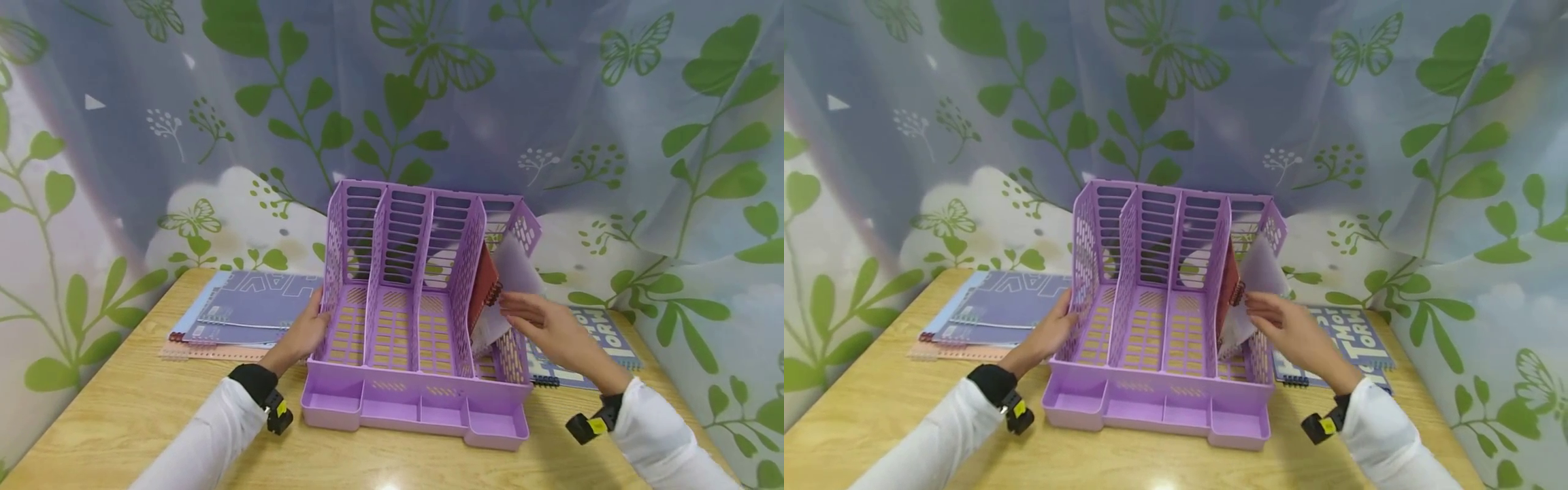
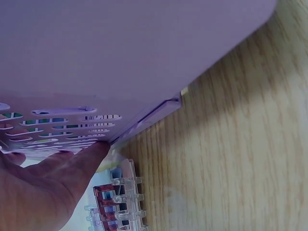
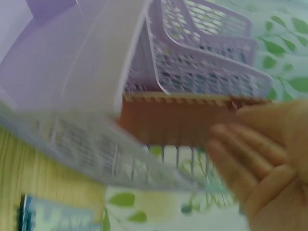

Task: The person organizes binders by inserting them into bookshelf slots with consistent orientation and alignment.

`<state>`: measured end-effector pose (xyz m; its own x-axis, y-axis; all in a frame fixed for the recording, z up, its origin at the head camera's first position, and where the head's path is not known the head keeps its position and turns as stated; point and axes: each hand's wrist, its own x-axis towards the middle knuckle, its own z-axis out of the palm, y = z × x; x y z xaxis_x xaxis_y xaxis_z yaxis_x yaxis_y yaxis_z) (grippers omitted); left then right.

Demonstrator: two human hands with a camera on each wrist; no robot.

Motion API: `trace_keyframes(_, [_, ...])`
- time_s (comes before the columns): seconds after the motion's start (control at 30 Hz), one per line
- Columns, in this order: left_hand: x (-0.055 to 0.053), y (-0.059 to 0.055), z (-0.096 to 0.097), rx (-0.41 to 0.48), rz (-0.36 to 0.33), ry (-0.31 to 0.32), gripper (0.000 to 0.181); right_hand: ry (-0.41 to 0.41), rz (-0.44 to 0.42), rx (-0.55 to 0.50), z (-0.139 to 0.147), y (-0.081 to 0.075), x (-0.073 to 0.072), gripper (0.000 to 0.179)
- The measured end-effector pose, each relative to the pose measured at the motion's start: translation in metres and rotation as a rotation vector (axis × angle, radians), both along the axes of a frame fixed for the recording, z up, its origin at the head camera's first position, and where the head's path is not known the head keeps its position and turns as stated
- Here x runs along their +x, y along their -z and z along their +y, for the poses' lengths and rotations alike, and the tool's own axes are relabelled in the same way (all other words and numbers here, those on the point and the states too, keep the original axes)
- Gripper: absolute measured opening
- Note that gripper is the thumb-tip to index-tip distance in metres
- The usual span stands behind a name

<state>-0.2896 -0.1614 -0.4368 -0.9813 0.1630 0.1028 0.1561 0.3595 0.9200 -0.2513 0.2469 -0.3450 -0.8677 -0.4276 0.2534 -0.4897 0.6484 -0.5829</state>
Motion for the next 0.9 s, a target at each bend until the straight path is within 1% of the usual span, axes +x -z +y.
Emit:
trace_keyframes(0.07, [0.0, -0.001, -0.001, -0.013, 0.001, 0.0, 0.059, -0.004, 0.099, -0.023, 0.014, -0.002, 0.006, 0.035])
trace_keyframes(0.13, [0.0, -0.002, -0.003, -0.016, -0.002, 0.003, 0.059, 0.022, 0.178, -0.025, 0.031, 0.0, 0.009, 0.03])
trace_keyframes(0.2, [0.0, -0.003, -0.005, -0.022, -0.006, 0.01, 0.059, 0.072, 0.206, -0.014, 0.049, 0.005, 0.012, 0.026])
trace_keyframes(0.3, [0.001, -0.004, -0.008, -0.008, -0.011, 0.026, 0.06, 0.146, 0.186, 0.033, 0.075, 0.019, 0.011, 0.024])
trace_keyframes(0.4, [0.001, -0.005, -0.009, 0.0, -0.006, 0.034, 0.061, 0.201, 0.122, 0.094, 0.1, 0.037, 0.009, 0.026])
trace_keyframes(0.5, [0.002, -0.005, -0.008, 0.0, 0.0, 0.028, 0.061, 0.206, 0.03, 0.159, 0.122, 0.055, 0.004, 0.035])
trace_keyframes(0.6, [0.002, -0.004, -0.006, -0.009, 0.0, 0.015, 0.061, 0.174, -0.031, 0.223, 0.139, 0.072, -0.003, 0.043])
trace_keyframes(0.77, [0.002, -0.001, -0.003, -0.009, -0.005, 0.005, 0.06, 0.137, -0.031, 0.372, 0.161, 0.094, -0.016, 0.052])
trace_keyframes(0.8, [0.002, 0.0, -0.002, -0.009, -0.007, 0.008, 0.06, 0.126, -0.016, 0.402, 0.166, 0.098, -0.019, 0.054])
trace_keyframes(0.9, [0.002, 0.0, 0.001, -0.001, -0.017, 0.023, 0.061, 0.102, 0.027, 0.465, 0.177, 0.102, -0.023, 0.058])
